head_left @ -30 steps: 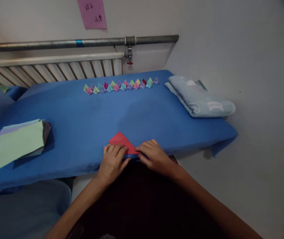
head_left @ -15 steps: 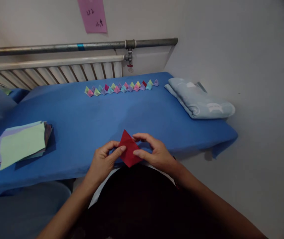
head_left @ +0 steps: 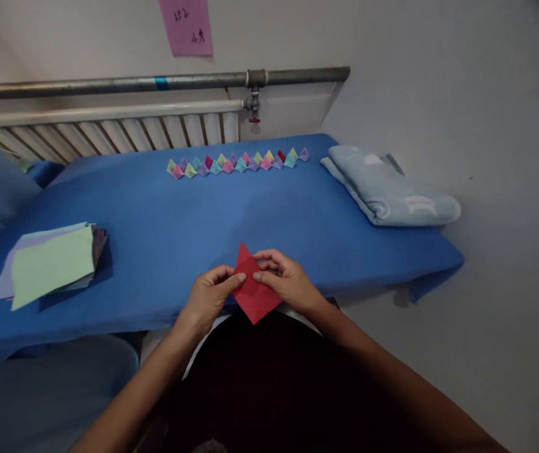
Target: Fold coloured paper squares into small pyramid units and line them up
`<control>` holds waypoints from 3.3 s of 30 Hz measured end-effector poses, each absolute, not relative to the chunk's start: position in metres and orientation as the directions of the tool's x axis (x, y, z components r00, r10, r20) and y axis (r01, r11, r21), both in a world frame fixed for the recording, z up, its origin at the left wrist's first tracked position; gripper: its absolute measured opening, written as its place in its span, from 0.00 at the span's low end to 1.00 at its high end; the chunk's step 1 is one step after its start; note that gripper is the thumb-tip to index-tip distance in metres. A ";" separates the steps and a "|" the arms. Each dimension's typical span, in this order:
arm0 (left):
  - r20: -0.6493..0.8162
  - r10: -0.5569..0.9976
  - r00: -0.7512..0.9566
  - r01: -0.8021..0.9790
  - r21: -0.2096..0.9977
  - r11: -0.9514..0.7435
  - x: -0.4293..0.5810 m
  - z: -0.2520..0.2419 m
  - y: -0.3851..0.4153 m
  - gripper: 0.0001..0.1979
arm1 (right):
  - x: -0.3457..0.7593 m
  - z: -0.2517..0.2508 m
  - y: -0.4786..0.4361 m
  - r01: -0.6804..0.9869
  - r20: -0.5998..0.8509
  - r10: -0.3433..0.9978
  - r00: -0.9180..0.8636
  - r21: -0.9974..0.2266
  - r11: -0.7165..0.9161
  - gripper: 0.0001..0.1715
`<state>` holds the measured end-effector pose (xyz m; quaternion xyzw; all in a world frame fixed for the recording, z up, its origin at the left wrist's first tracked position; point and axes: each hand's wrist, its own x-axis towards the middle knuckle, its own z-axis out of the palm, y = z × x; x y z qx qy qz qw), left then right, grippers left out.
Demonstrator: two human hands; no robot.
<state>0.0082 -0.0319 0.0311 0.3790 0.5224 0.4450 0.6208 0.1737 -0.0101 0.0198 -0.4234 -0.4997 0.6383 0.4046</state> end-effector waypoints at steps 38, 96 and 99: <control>0.318 0.741 0.592 0.664 0.329 -0.672 -0.028 -0.001 -0.034 0.15 | 0.210 -0.013 -0.035 0.605 0.395 0.726 -0.563 -0.402 0.688 0.12; 0.413 0.894 0.175 0.824 0.435 -0.362 -0.002 -0.020 -0.039 0.04 | 0.207 -0.006 -0.024 0.712 0.221 0.955 -0.199 -0.637 0.296 0.03; 0.455 0.862 0.225 0.845 0.349 -0.405 0.000 -0.017 -0.039 0.06 | 0.208 -0.004 -0.024 0.719 0.219 0.947 -0.233 -0.617 0.319 0.05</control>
